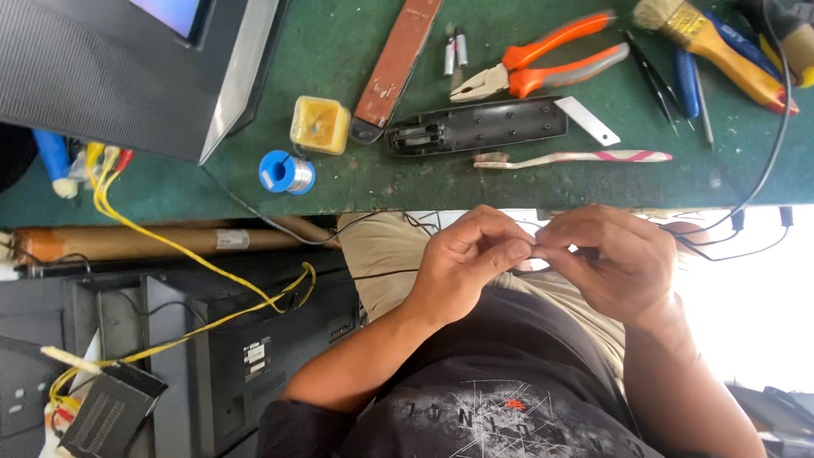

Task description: The person cleans the battery contacts of a remote control using a toothbrush, then inserts batteries and tests the device with a multimeter. They reassemble the remote control and test its buttons.

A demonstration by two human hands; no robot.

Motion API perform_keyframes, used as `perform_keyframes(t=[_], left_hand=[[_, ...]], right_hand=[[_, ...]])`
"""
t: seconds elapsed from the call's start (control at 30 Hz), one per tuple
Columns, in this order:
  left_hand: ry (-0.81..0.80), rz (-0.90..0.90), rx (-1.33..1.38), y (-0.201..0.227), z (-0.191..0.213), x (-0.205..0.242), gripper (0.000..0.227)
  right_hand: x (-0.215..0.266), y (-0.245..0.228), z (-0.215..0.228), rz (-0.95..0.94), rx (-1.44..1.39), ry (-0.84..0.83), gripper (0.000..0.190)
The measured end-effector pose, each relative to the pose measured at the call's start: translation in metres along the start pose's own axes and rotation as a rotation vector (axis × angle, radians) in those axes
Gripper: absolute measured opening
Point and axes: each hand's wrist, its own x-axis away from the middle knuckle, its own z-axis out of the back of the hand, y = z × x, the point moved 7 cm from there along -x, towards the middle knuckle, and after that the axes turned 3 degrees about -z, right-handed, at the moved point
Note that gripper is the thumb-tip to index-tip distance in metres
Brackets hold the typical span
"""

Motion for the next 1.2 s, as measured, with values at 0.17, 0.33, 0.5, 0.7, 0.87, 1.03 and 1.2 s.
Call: perform_keyframes(t=[0.17, 0.33, 0.5, 0.7, 0.87, 1.03, 1.2], left_hand=[[-0.022, 0.04, -0.008, -0.002, -0.001, 0.001, 0.01], [-0.004, -0.269, -0.636, 0.053, 0.022, -0.018, 0.017], [-0.219, -0.396, -1.629, 0.086, 0.058, -0.057, 0.089], [-0.303, -0.399, -1.697, 0.081, 0.06, -0.08, 0.076], [-0.367, -0.232, -1.324, 0.095, 0.07, -0.07, 0.052], [-0.139, -0.113, -0.631, 0.104, 0.086, -0.054, 0.057], [-0.068, -0.092, 0.43, 0.09, 0.075, -0.04, 0.053]], right_hand=[[0.002, 0.001, -0.001, -0.077, 0.047, -0.024, 0.011], [0.003, 0.008, 0.005, -0.121, 0.156, 0.026, 0.016], [0.005, 0.026, 0.011, -0.203, 0.28, 0.112, 0.01], [0.008, 0.053, 0.013, -0.561, 0.199, 0.152, 0.007], [-0.013, 0.041, 0.017, -0.597, -0.042, 0.152, 0.002], [-0.03, 0.038, 0.014, -0.623, -0.143, 0.124, 0.007], [-0.047, 0.036, 0.009, -0.467, -0.199, 0.202, 0.006]])
